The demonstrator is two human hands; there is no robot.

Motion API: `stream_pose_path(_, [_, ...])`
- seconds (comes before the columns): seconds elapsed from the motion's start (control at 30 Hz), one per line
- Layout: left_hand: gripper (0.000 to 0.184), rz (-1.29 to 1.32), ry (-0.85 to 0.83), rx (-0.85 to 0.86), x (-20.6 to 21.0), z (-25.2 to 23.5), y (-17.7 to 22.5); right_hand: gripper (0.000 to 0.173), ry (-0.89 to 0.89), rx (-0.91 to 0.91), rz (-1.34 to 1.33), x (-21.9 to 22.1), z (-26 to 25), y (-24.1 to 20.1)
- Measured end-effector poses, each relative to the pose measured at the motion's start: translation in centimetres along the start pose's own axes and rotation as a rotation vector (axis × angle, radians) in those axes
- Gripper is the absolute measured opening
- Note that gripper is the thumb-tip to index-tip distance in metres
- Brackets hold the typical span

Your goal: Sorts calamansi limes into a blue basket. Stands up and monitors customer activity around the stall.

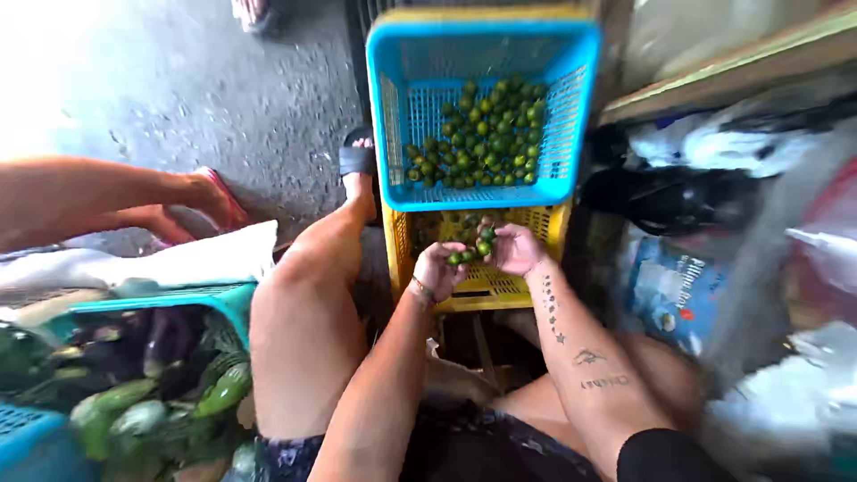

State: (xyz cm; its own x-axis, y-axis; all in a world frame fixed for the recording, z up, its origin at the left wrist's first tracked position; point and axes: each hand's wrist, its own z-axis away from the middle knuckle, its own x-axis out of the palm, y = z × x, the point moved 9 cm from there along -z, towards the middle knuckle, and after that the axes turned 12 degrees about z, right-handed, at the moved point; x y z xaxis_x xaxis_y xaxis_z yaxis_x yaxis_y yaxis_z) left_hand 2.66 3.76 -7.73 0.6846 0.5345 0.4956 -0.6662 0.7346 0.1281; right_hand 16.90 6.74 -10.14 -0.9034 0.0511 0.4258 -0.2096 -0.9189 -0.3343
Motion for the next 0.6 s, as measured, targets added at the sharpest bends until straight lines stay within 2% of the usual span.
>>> stream_pose_path(0.1, [0.046, 0.199, -0.18, 0.015, 3.5, 5.3, 0.5, 0.04, -0.055, -0.147, 0.036, 3.6, 6.4, -2.7])
stream_pose_path(0.2, [0.047, 0.177, -0.313, 0.034, 6.4, 10.3, 1.6, 0.042, -0.061, -0.295, 0.084, 6.7, 12.4, -4.1])
stream_pose_path(0.27, [0.043, 0.126, -0.332, 0.038, 7.4, 13.2, 1.8, 0.04, -0.028, -0.368, 0.099, 8.6, 15.9, -3.9])
stream_pose_path(0.37, [0.034, 0.024, -0.289, 0.143, 10.8, 16.5, 5.1, 0.036, 0.168, -0.462, -0.027, 10.6, 19.9, -6.6])
stream_pose_path(0.47, [0.075, -0.166, -0.185, 0.244, 12.1, 18.5, 9.4, 0.053, 0.455, -0.553, -0.077, 10.8, 23.7, -8.2])
stream_pose_path(0.5, [0.081, -0.233, -0.131, 0.317, 11.8, 19.1, 11.3, 0.054, 0.544, -0.577, -0.028, 10.6, 24.8, -8.4])
stream_pose_path(0.6, [0.077, -0.459, -0.034, 0.529, 8.9, 21.6, 16.3, 0.049, 0.758, -0.524, 0.346, 9.1, 26.3, -6.9])
